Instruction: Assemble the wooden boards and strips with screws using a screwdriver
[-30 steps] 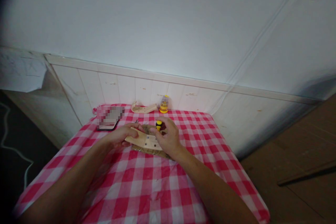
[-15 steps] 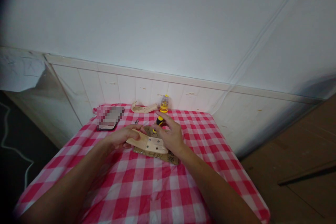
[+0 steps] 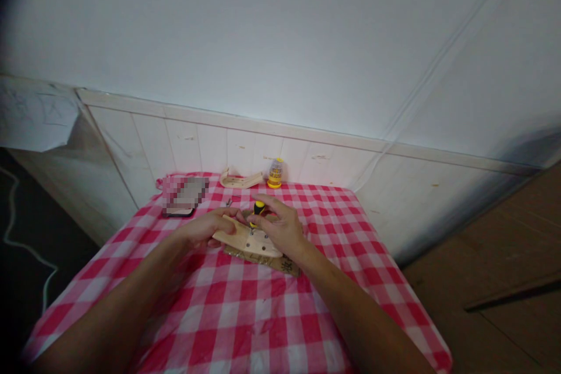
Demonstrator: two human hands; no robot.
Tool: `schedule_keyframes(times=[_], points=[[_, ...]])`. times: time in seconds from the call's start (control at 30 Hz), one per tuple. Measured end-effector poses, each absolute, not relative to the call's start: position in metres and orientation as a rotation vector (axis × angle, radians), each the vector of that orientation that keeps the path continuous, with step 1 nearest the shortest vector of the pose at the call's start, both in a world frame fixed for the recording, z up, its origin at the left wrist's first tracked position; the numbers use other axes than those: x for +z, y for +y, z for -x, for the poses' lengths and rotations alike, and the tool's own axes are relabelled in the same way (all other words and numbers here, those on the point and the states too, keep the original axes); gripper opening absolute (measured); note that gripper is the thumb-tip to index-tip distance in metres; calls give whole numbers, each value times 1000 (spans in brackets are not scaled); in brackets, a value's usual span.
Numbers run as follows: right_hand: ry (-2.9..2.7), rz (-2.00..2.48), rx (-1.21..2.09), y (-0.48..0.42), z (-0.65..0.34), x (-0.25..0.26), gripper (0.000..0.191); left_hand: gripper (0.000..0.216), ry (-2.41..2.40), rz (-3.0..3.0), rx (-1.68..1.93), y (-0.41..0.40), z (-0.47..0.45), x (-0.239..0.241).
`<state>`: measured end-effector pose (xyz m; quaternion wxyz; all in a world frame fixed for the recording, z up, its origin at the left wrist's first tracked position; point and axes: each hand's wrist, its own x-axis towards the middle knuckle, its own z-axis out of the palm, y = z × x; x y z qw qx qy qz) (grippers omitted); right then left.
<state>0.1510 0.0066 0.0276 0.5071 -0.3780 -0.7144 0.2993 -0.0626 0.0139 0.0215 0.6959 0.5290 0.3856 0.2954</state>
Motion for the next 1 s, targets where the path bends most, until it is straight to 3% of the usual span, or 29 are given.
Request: schedule_keyframes(times=[1.0], points=[[-1999,778,688,-9,-154,54,38,40,851,-1157,642,13,61,26]])
